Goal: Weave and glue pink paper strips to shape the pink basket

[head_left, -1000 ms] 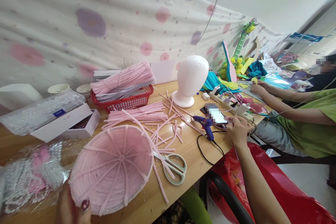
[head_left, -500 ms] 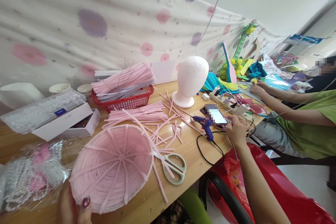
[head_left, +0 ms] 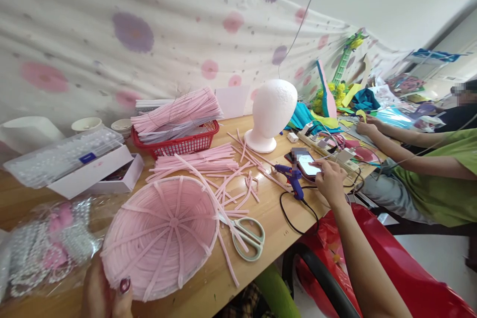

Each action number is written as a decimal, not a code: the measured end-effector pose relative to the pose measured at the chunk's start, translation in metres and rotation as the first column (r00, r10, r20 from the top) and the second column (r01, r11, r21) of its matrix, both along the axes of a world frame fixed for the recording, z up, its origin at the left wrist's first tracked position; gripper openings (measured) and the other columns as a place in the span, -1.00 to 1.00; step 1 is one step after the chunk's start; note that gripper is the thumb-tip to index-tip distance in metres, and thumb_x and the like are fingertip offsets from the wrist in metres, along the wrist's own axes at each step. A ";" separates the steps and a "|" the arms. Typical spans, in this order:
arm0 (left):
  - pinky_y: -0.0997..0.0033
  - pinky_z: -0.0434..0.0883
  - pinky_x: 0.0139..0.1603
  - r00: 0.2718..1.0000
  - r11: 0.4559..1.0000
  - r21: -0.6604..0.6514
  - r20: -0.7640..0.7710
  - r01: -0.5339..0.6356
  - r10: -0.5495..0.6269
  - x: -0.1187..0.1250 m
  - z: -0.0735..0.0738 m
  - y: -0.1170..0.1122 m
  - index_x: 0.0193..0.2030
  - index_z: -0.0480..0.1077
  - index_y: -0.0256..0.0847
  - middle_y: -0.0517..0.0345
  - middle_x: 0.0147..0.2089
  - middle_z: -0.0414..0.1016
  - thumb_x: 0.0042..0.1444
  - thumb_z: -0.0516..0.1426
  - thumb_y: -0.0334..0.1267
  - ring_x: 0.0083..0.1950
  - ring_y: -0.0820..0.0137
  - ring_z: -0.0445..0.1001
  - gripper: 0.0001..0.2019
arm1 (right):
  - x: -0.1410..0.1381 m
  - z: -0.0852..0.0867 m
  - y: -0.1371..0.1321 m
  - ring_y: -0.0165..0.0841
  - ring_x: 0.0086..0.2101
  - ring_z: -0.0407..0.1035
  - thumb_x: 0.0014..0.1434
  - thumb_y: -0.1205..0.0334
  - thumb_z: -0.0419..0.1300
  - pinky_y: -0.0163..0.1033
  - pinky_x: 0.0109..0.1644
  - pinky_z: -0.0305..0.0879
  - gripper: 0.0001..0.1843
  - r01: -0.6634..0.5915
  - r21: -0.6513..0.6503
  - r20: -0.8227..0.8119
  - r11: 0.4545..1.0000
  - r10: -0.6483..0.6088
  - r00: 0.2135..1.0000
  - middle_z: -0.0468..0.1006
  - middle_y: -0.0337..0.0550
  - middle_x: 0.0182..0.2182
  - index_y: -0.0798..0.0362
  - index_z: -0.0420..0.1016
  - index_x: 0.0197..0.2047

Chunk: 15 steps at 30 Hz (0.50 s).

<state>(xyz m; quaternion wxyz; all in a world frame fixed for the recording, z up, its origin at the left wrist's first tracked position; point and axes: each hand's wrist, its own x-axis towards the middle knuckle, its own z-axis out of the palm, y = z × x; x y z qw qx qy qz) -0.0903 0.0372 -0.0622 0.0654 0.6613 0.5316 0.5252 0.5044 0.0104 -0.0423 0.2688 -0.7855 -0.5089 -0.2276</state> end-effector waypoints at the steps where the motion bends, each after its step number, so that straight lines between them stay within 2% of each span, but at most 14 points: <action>1: -0.21 -0.16 0.61 1.000 1.000 0.011 -0.014 0.016 -0.016 -0.001 0.000 0.000 0.42 0.34 -0.04 -0.03 0.36 0.41 0.31 0.09 -0.06 0.61 -0.09 -0.03 -0.46 | -0.001 0.001 0.001 -0.04 -0.01 0.42 -0.04 0.42 0.07 0.02 0.11 0.20 -0.55 -0.006 -0.005 -0.001 1.000 0.006 1.000 0.67 0.03 -0.10 0.06 0.64 -0.13; 6: -0.15 -0.17 0.62 1.000 0.999 0.041 -0.022 0.022 -0.021 0.000 0.001 0.001 0.44 0.31 -0.01 -0.01 0.40 0.39 0.33 0.10 -0.12 0.62 -0.04 -0.04 -0.46 | -0.006 0.003 0.005 -0.05 -0.05 0.44 -0.08 0.41 0.08 0.00 0.09 0.23 -0.61 -0.016 -0.018 -0.015 1.000 0.015 1.000 0.67 0.02 -0.17 0.04 0.64 -0.23; 9: -0.17 -0.20 0.63 1.000 1.000 -0.012 0.017 0.002 -0.002 0.005 0.004 -0.002 0.43 0.32 -0.07 -0.02 0.42 0.36 0.34 0.10 -0.07 0.62 -0.06 -0.05 -0.46 | -0.009 0.006 0.003 -0.03 -0.09 0.42 -0.07 0.41 0.07 0.03 0.07 0.24 -0.60 0.038 0.039 -0.029 0.999 -0.037 0.999 0.65 0.05 -0.18 0.06 0.62 -0.19; 11: -0.21 -0.16 0.63 0.999 0.998 -0.062 0.044 -0.010 0.013 0.008 0.006 -0.005 0.45 0.29 -0.09 -0.04 0.43 0.34 0.35 0.09 -0.03 0.58 -0.08 0.02 -0.44 | -0.011 0.010 0.001 -0.02 -0.12 0.42 -0.06 0.39 0.07 0.06 0.05 0.25 -0.62 0.078 0.091 -0.040 0.993 -0.074 0.996 0.63 0.08 -0.21 0.08 0.60 -0.19; 13: -0.20 0.06 0.57 0.998 0.994 -0.108 0.060 -0.006 0.013 0.010 0.007 -0.007 0.49 0.23 -0.05 -0.04 0.43 0.32 0.36 0.07 -0.02 0.48 -0.06 0.23 -0.42 | -0.015 0.016 0.000 -0.01 -0.17 0.42 -0.03 0.35 0.08 0.06 0.02 0.27 -0.72 0.100 0.142 -0.049 0.985 -0.094 0.994 0.60 0.09 -0.28 0.07 0.55 -0.25; 15: -0.12 0.34 0.42 0.998 0.989 -0.148 0.065 0.017 -0.007 0.007 0.006 -0.008 0.53 0.13 0.01 -0.03 0.41 0.34 0.38 0.06 -0.04 0.32 0.01 0.41 -0.39 | -0.022 0.024 -0.002 -0.03 -0.22 0.42 0.03 0.28 0.10 0.04 -0.03 0.30 -0.83 0.102 0.200 -0.056 0.974 -0.093 0.994 0.57 0.08 -0.33 0.05 0.49 -0.31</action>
